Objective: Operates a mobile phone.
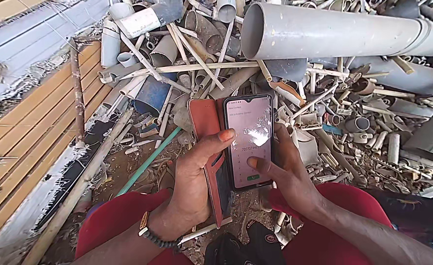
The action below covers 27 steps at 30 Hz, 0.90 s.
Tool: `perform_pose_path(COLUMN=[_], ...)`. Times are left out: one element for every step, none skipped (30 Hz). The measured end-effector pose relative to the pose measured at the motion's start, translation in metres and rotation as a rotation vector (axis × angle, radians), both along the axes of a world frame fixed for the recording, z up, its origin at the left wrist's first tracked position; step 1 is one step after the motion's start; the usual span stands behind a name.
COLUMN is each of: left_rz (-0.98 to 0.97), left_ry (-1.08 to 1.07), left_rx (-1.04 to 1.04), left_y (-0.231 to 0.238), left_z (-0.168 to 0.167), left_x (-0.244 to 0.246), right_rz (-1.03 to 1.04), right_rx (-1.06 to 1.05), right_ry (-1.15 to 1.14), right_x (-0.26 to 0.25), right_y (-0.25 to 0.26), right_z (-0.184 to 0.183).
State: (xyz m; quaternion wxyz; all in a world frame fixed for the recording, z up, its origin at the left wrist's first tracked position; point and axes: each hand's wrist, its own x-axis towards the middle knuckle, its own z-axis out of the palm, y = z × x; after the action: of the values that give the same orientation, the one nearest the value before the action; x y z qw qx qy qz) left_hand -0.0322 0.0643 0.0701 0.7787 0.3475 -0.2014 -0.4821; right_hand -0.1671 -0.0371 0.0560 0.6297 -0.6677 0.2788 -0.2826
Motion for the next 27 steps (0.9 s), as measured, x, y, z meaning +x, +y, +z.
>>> perform_pose_path(left_rz=[0.009,0.027,0.042,0.054,0.055,0.053,0.041,0.029,0.021,0.018,0.019,0.024,0.034,0.046,0.054,0.063,0.065,0.060,0.056,0.052,0.049,0.049,0.051,0.056,0.061,0.061,0.056], left_ry=[0.012,0.021,0.027,0.025,0.023,0.024,0.031,0.038,0.043,0.041,0.034,0.029,0.028,0.024,0.017,0.009,0.007,0.008,0.007,0.007,0.007,0.004,0.000,-0.004,-0.010,-0.012,-0.010], left_rx=[0.010,0.026,0.030,0.025,0.003,-0.020,-0.044,-0.066,-0.083,-0.091,-0.091,-0.084,-0.071,-0.056,-0.049,-0.047,-0.053,-0.064,-0.071,-0.070,-0.063,-0.054,-0.045,-0.033,-0.023,-0.021,-0.026], left_y=[0.000,0.000,0.001,0.002,0.003,0.003,0.004,0.005,0.006,0.007,0.007,0.008,0.008,0.008,0.008,0.009,0.009,0.010,0.010,0.011,0.011,0.012,0.012,0.012,0.012,0.013,0.013], left_z=[0.001,0.003,0.005,0.006,0.006,0.006,0.005,0.005,0.005,0.005,0.005,0.006,0.007,0.007,0.008,0.008,0.008,0.008,0.008,0.008,0.007,0.006,0.006,0.006,0.005,0.006,0.005], left_x=[0.002,0.004,0.006,0.008,0.009,0.009,0.010,0.011,0.012,0.012,0.013,0.014,0.015,0.016,0.017,0.018,0.019,0.019,0.020,0.019,0.019,0.019,0.019,0.018,0.018,0.018,0.019], right_rz=[0.020,0.035,0.047,0.057,0.064,0.064,0.058,0.051,0.050,0.062,0.091,0.139,0.209,0.286,0.351,0.405,0.452,0.481,0.493,0.506,0.514,0.512,0.510,0.506,0.504,0.502,0.499], right_rx=[0.046,0.100,0.154,0.194,0.217,0.220,0.210,0.198,0.189,0.178,0.167,0.148,0.123,0.100,0.083,0.069,0.068,0.067,0.068,0.071,0.072,0.074,0.072,0.061,0.051,0.050,0.048], right_ry=[-0.029,-0.058,-0.077,-0.089,-0.097,-0.102,-0.102,-0.104,-0.100,-0.092,-0.078,-0.064,-0.048,-0.035,-0.027,-0.018,-0.009,0.006,0.034,0.057,0.071,0.076,0.077,0.082,0.088,0.091,0.094], right_x=[-0.001,-0.003,-0.005,-0.007,-0.008,-0.009,-0.009,-0.009,-0.009,-0.010,-0.011,-0.012,-0.013,-0.015,-0.017,-0.019,-0.021,-0.022,-0.022,-0.022,-0.022,-0.021,-0.021,-0.021,-0.020,-0.020,-0.020], right_y=[-0.004,-0.008,-0.011,-0.014,-0.016,-0.017,-0.017,-0.017,-0.017,-0.018,-0.019,-0.022,-0.024,-0.026,-0.028,-0.030,-0.031,-0.031,-0.029,-0.028,-0.026,-0.024,-0.023,-0.022,-0.022,-0.022,-0.022], right_z=[0.000,0.001,0.003,0.005,0.007,0.009,0.009,0.009,0.009,0.009,0.009,0.009,0.010,0.012,0.014,0.015,0.015,0.016,0.016,0.016,0.016,0.015,0.014,0.013,0.013,0.013,0.014])
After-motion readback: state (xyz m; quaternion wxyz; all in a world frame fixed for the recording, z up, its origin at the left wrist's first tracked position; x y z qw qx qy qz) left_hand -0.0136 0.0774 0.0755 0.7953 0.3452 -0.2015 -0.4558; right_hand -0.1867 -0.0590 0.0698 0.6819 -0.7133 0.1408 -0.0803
